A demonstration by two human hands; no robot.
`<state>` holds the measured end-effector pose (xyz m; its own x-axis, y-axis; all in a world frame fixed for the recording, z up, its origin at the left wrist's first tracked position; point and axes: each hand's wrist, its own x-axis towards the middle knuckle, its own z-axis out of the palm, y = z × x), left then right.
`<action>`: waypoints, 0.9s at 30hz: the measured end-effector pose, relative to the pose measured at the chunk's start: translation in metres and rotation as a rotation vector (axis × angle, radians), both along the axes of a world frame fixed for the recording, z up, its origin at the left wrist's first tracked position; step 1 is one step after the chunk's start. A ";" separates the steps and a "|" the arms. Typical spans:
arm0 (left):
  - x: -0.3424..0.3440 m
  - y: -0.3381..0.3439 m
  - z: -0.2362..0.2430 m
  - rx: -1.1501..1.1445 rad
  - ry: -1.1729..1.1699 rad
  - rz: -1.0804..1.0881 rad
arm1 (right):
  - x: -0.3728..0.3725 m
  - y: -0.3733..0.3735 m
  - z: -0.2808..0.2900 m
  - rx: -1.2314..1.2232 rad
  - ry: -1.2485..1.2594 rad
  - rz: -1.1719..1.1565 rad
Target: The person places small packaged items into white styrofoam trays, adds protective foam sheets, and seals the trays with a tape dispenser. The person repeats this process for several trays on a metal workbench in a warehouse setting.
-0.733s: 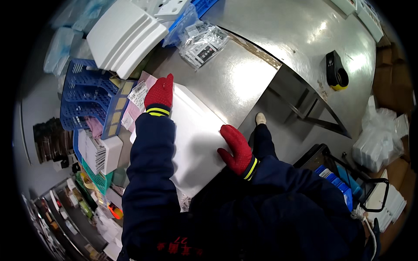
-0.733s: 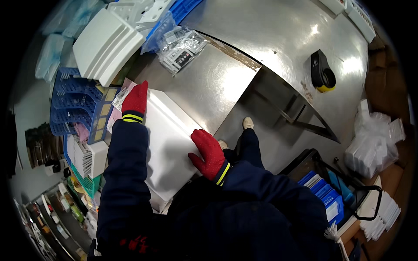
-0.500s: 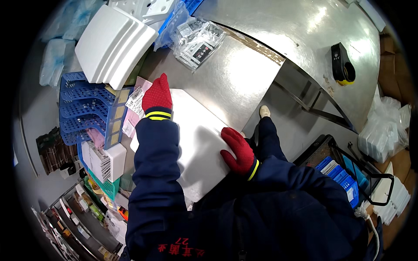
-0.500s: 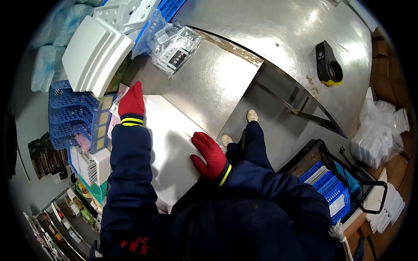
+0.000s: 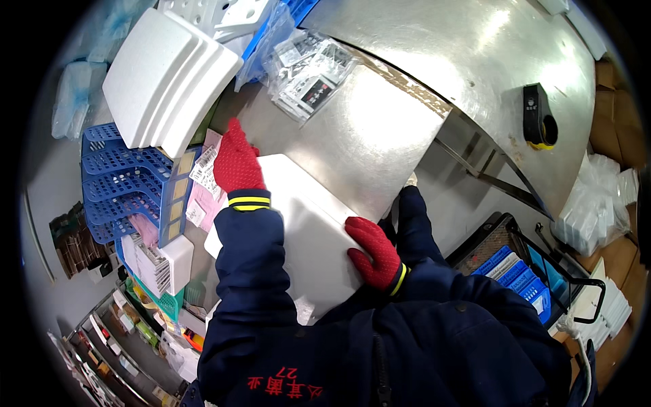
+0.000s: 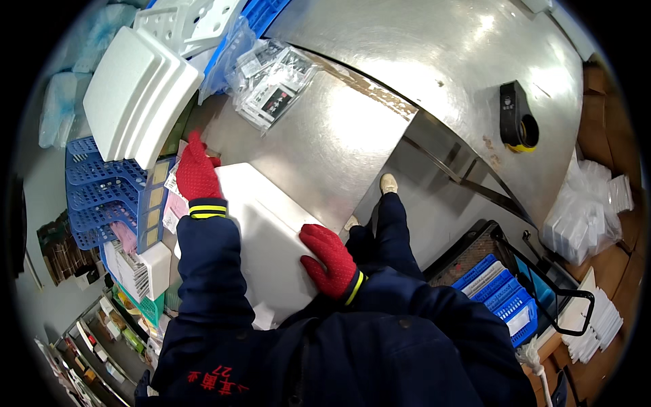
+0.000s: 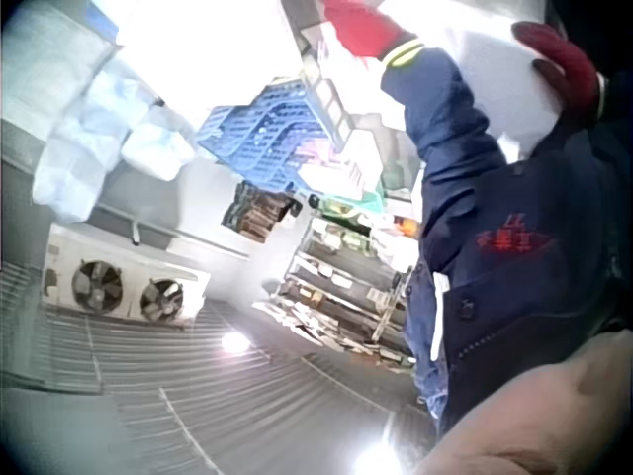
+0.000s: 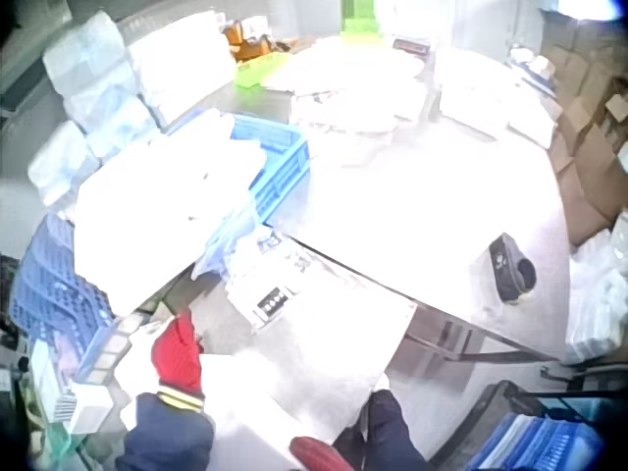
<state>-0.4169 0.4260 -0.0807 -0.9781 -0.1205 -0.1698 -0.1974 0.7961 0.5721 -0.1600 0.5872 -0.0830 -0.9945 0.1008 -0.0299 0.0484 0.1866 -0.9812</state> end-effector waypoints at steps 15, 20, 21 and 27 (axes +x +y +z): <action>0.051 -0.025 -0.010 -0.816 0.466 -0.408 | 0.002 0.002 -0.011 0.001 0.037 0.140; 0.048 -0.036 -0.025 -0.863 0.618 -0.437 | -0.015 0.126 -0.026 -0.308 -0.103 -0.301; 0.050 -0.035 -0.024 -0.890 0.474 -0.410 | -0.023 0.175 -0.022 0.124 0.077 -0.497; 0.050 -0.033 -0.015 -0.659 0.409 -0.291 | -0.022 0.380 -0.053 1.186 -0.207 -0.668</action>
